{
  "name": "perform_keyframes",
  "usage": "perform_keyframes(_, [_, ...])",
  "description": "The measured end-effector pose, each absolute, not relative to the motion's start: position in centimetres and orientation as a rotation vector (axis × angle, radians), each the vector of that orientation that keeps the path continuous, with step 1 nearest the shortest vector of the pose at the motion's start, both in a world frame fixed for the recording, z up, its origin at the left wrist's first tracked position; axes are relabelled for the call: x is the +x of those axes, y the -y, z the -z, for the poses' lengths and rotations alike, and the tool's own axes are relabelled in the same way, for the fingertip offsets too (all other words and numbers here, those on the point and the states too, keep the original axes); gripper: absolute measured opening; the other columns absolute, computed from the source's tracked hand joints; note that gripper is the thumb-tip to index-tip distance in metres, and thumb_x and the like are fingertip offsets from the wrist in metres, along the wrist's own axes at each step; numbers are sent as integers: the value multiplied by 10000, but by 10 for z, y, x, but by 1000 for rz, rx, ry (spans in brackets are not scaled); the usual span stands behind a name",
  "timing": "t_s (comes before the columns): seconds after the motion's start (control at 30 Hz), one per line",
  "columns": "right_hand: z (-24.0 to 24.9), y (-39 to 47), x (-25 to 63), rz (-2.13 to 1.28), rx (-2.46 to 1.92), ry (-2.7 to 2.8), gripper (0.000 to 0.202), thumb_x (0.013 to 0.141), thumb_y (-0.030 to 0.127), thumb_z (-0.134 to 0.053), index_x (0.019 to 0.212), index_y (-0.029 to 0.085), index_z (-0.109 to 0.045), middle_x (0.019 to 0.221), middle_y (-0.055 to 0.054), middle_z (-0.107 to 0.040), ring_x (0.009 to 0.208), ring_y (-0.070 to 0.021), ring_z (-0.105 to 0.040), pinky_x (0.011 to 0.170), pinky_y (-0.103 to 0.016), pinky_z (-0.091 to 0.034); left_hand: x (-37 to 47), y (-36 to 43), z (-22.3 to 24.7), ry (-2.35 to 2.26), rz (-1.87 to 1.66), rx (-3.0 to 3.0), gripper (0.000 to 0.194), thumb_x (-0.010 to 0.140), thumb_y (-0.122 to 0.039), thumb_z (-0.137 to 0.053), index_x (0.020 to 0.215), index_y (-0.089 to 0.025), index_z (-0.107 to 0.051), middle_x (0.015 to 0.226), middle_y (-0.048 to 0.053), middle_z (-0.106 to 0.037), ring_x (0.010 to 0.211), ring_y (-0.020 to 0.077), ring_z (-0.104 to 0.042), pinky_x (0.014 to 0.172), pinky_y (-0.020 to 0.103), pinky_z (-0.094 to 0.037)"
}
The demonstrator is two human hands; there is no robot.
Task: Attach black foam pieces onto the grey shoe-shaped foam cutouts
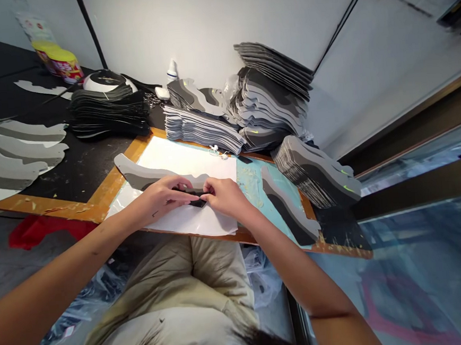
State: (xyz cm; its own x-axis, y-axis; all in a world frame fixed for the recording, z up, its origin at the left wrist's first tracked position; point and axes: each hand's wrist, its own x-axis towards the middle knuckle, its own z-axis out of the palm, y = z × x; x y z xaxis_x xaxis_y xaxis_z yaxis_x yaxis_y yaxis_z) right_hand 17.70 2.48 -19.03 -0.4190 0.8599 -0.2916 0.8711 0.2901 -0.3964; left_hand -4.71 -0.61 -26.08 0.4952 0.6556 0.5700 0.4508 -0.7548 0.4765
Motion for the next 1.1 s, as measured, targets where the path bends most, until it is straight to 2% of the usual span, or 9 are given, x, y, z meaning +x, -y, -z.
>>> perform_keyframes(0.2, [194, -22, 173, 730, 1704, -2506, 218, 1007, 245, -678, 1188, 124, -679, 1021, 8, -523, 753, 44, -300, 699, -87, -115, -47, 8, 258, -911, -1120, 2612, 323, 1068, -264, -520, 1057, -350, -830, 1159, 53, -690, 998, 161, -632, 880, 268, -495])
perform_keyframes(0.4, [195, -13, 168, 506, 1621, -2598, 345, 986, 205, -680, 1311, 101, -627, 1147, -56, -473, 967, -17, -372, 824, -74, -254, -40, 25, 265, -834, -956, 2947, 384, 1021, -101, -386, 1197, -78, -727, 1374, 137, -647, 1337, 209, -568, 1144, 295, -435])
perform_keyframes(0.5, [196, -10, 179, 423, 1783, -2811, 487, 935, 174, -699, 1408, 123, -598, 1265, -74, -413, 1147, -61, -366, 954, -89, -327, -34, 41, 259, -1036, -779, 2988, 413, 1012, -94, -356, 1276, -28, -667, 1430, 171, -601, 1349, 236, -562, 1140, 329, -439])
perform_keyframes(0.57, [199, -10, 193, 388, 1967, -2978, 467, 947, 145, -645, 1410, 110, -598, 1293, -77, -390, 1182, -47, -364, 1020, -97, -339, -30, 50, 252, -1128, -714, 2977, 436, 1046, -167, -363, 1379, -41, -615, 1451, 168, -581, 1326, 256, -570, 1080, 349, -476])
perform_keyframes(0.67, [206, -6, 215, 410, 2105, -3127, 304, 992, 122, -531, 1263, 81, -664, 1231, -65, -423, 1158, -14, -383, 1061, -99, -323, -24, 56, 247, -1157, -690, 3002, 490, 1072, -312, -394, 1470, -80, -563, 1492, 136, -554, 1347, 282, -537, 1001, 368, -499])
perform_keyframes(0.73, [212, -1, 227, 449, 2090, -3138, 257, 1012, 139, -505, 1158, 86, -709, 1192, -60, -442, 1156, -14, -384, 1075, -98, -311, -21, 56, 249, -1166, -700, 3027, 530, 1065, -367, -409, 1479, -66, -548, 1573, 136, -473, 1421, 294, -466, 1080, 393, -445])
perform_keyframes(0.83, [221, 9, 237, 498, 2044, -3099, 259, 1032, 176, -503, 1104, 96, -738, 1186, -59, -458, 1157, -18, -387, 1080, -98, -308, -15, 53, 255, -1151, -687, 3048, 624, 1035, -423, -440, 1499, -11, -500, 1649, 179, -334, 1522, 290, -338, 1237, 414, -255])
perform_keyframes(0.97, [229, 15, 241, 562, 1965, -3113, 265, 1050, 160, -489, 1123, 113, -740, 1180, -38, -480, 1148, -5, -401, 1062, -96, -311, -10, 49, 257, -1163, -588, 3044, 765, 991, -612, -485, 1478, -24, -537, 1622, 193, -377, 1489, 296, -401, 1246, 395, -197])
perform_keyframes(1.1, [231, 7, 238, 596, 1920, -2997, 261, 1048, 139, -511, 1169, 127, -742, 1213, -24, -482, 1160, -2, -397, 1099, -110, -320, -8, 47, 255, -1157, -576, 3064, 938, 934, -815, -431, 1369, -6, -621, 1578, 228, -431, 1463, 365, -420, 1241, 450, -189])
